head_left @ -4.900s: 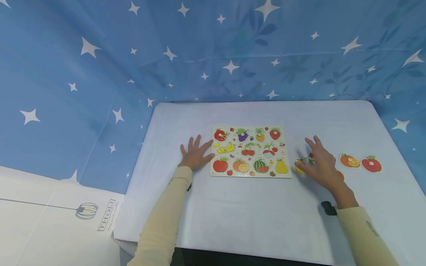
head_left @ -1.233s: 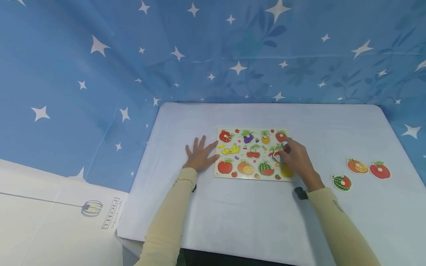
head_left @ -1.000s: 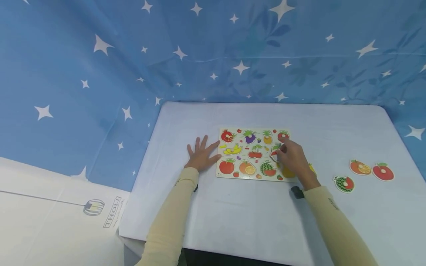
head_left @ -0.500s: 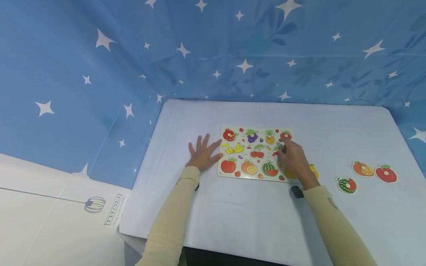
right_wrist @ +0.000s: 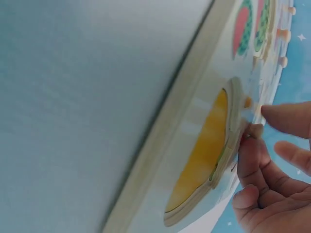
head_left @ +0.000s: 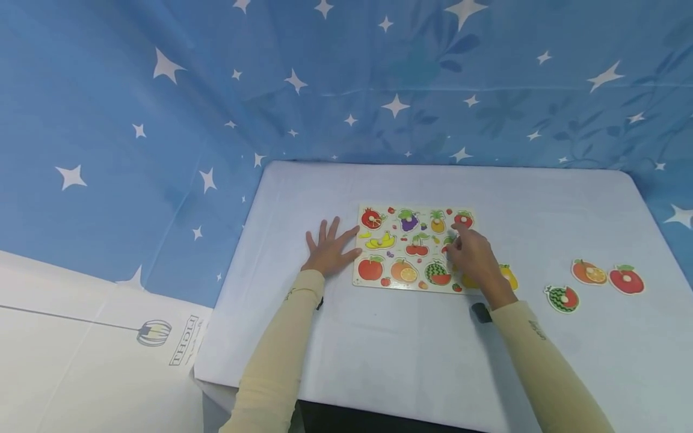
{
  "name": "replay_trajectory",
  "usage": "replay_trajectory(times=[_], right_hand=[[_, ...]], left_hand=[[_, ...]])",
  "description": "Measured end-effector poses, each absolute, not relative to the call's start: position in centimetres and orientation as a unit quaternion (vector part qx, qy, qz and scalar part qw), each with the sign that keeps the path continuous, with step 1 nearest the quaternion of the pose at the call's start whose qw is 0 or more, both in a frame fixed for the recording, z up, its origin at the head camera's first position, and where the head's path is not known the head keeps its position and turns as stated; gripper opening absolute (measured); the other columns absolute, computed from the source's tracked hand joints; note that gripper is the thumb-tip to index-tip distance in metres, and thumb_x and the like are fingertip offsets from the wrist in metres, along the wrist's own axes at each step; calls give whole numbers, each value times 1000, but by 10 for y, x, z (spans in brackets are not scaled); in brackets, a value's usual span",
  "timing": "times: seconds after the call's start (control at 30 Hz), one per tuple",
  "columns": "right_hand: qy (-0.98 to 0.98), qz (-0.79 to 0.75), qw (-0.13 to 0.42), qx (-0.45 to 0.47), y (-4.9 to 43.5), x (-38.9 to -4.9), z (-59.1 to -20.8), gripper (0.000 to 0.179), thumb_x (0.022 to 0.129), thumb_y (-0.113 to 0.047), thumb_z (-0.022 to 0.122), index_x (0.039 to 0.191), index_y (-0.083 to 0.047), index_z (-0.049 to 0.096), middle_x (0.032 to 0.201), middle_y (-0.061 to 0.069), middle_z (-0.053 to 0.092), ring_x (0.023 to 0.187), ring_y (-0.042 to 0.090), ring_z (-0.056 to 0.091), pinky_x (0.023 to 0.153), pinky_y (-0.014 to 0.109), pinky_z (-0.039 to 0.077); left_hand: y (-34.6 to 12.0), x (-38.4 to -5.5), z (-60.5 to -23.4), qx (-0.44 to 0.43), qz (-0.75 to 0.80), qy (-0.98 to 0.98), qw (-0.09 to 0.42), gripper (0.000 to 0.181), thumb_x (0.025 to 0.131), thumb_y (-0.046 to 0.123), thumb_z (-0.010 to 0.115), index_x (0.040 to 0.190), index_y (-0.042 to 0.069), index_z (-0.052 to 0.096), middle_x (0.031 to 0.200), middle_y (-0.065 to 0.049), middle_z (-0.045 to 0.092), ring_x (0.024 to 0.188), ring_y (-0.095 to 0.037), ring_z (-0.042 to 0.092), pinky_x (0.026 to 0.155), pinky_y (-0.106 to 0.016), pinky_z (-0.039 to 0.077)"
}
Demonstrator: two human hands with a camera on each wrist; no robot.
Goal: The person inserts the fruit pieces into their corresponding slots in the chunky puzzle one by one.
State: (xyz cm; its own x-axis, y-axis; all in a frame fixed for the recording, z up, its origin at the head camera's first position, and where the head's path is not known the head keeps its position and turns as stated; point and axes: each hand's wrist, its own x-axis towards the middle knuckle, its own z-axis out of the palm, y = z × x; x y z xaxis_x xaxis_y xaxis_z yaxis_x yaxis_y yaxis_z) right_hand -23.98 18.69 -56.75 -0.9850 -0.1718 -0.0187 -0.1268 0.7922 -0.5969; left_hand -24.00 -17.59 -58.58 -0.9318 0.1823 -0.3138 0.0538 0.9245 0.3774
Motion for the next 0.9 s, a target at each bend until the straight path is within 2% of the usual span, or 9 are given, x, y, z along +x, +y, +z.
replay_trajectory(times=[0.07,0.17,0.27,0.33,0.53,0.9], right_hand=[[945,-316,32,-74,189,-236,-567,64,100,-9,72,155,7,44,99,21,61,89,37,55,84,54,48],[947,-311,22,-76,194,-233,-567,77,98,-20,79,161,2,39,126,31,59,113,49,51,101,68,35],[951,-300,6,-78,201,-230,-566,85,95,-29,84,162,-3,38,153,34,44,135,57,39,105,75,25],[952,-298,2,-74,208,-229,-565,87,95,-32,84,163,-4,37,160,32,37,141,57,35,104,75,24],[950,-309,19,-51,239,-224,-562,90,97,-27,81,167,-2,30,168,31,27,150,56,26,110,78,20],[950,-312,18,-6,309,-207,-557,83,104,-28,72,167,0,26,170,33,21,154,58,18,118,80,12]], left_hand=[[-174,-239,-586,61,182,965,176,72,106,63,54,170,43,28,180,-6,-6,162,-38,-17,121,-72,-11],[-172,-238,-584,57,182,965,182,72,106,62,55,170,43,28,180,-6,-7,162,-38,-17,121,-72,-12],[-171,-237,-581,54,184,964,184,72,106,60,56,170,41,29,180,-6,-7,162,-38,-17,121,-72,-12],[-171,-236,-579,56,189,964,181,72,106,59,56,170,40,30,180,-7,-6,162,-39,-17,121,-73,-12],[-172,-235,-580,58,191,964,177,72,106,61,56,170,40,30,180,-8,-5,162,-39,-16,120,-73,-11],[-173,-239,-590,57,204,962,174,73,104,62,56,169,41,32,180,-7,-5,162,-38,-17,120,-73,-13]])
